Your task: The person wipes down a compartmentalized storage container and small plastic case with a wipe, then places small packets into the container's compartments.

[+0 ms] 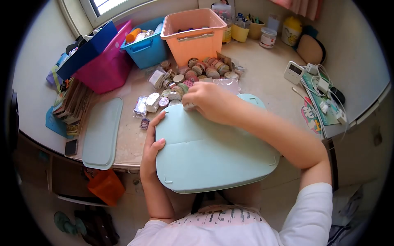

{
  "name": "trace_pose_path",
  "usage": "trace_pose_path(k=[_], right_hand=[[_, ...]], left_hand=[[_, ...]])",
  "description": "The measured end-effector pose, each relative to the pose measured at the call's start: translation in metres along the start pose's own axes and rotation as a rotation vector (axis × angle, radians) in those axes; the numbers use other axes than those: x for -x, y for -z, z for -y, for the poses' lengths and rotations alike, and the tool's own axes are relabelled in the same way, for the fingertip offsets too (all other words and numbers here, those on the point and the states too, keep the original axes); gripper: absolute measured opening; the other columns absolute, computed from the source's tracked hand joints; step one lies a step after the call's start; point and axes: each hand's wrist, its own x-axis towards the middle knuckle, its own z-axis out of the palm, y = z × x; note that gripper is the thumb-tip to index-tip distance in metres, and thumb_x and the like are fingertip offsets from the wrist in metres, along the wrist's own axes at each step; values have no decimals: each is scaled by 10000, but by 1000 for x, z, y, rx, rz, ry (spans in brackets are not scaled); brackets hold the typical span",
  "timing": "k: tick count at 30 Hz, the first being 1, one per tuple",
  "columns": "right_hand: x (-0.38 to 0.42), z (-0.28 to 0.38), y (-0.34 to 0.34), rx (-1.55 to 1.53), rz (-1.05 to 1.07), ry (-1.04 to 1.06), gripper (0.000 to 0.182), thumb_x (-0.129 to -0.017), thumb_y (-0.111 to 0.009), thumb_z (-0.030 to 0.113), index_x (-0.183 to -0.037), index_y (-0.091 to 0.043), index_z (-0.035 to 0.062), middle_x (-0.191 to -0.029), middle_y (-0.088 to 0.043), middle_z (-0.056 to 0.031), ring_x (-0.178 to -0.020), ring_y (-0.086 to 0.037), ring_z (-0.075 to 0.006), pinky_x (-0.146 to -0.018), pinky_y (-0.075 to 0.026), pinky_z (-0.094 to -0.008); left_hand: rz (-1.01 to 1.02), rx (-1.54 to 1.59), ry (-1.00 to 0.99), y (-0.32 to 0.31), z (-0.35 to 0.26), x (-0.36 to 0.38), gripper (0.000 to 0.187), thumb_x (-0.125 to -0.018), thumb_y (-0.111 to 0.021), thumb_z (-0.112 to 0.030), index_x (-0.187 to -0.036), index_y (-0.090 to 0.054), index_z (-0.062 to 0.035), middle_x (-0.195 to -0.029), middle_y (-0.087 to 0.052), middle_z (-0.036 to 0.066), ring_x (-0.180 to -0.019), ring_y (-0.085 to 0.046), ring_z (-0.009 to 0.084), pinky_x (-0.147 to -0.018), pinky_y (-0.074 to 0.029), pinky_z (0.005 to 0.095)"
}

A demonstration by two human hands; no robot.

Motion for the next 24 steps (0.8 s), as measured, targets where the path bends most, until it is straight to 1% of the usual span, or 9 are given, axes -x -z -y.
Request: trace_pose_path(k=[3,7,9,11,13,15,21,23,24], right_hand=[[4,11,-19,63,-54,50,220,-816,-690,-22,-1030,-717,25,-1032,-712,-137,-989,-667,-343,-892,-565,-440],[3,58,4,11,280,142,252,-820,-680,19,-1070,-709,36,-1085,-731,-95,-1101,-661,-314,-940,-570,-412],[-10,27,-8,199,242,-19,244,-828,-685,32,-1068,-730,48,-1083,-734,-98,-1102,-668,-315,-927,-574,-416],[-17,7,-11,164,131,-9,200,-863,-671,47,-1049,-745,45,-1073,-735,-122,-1072,-686,-334,-898,-583,-419],[-16,8,-12,-33,19,-112,102,-856,-659,50,-923,-702,-14,-984,-694,-210,-976,-718,-378,-878,-592,-432],[0,16,-14,-47,-12,-96,117,-877,-651,57,-953,-696,-19,-976,-691,-203,-1005,-711,-364,-884,-589,-438],[44,81,9,-53,107,191,172,-837,-627,52,-1004,-639,11,-965,-709,-130,-1050,-685,-310,-830,-619,-406],[42,70,13,-96,158,-13,246,-863,-640,46,-1100,-699,64,-1098,-743,-99,-1044,-688,-300,-863,-614,-399],[34,57,9,43,128,-58,250,-871,-641,18,-1098,-710,96,-1084,-725,-129,-1012,-692,-319,-846,-605,-406]], left_hand=[[0,34,6,-1,0,0,774,-885,-605,-264,-1585,-411,2,-1612,-429,169,-1518,-364,277,-1270,-224,395],[5,44,24,1,2,0,780,-884,-610,-262,-1591,-406,-4,-1616,-423,164,-1521,-361,275,-1269,-231,398],[0,37,18,-1,0,0,781,-883,-611,-265,-1590,-406,-4,-1616,-423,165,-1523,-359,276,-1269,-230,398],[3,25,9,-1,-1,0,783,-882,-612,-268,-1590,-407,-4,-1615,-423,166,-1525,-357,277,-1270,-228,398],[12,1,-6,0,-1,-2,782,-881,-610,-273,-1587,-410,-4,-1615,-422,169,-1525,-356,279,-1271,-224,397],[13,4,-1,0,1,-1,779,-880,-608,-272,-1584,-412,-4,-1613,-424,171,-1525,-355,280,-1271,-223,396],[4,-14,-17,-1,-1,-2,771,-872,-597,-248,-1580,-417,-1,-1603,-433,167,-1516,-364,281,-1268,-225,393],[9,7,-11,-4,-1,0,771,-868,-593,-240,-1579,-418,0,-1600,-435,166,-1514,-366,280,-1268,-226,392],[-2,27,1,-4,0,1,774,-868,-591,-237,-1584,-411,-1,-1597,-436,164,-1509,-371,278,-1267,-227,388]])
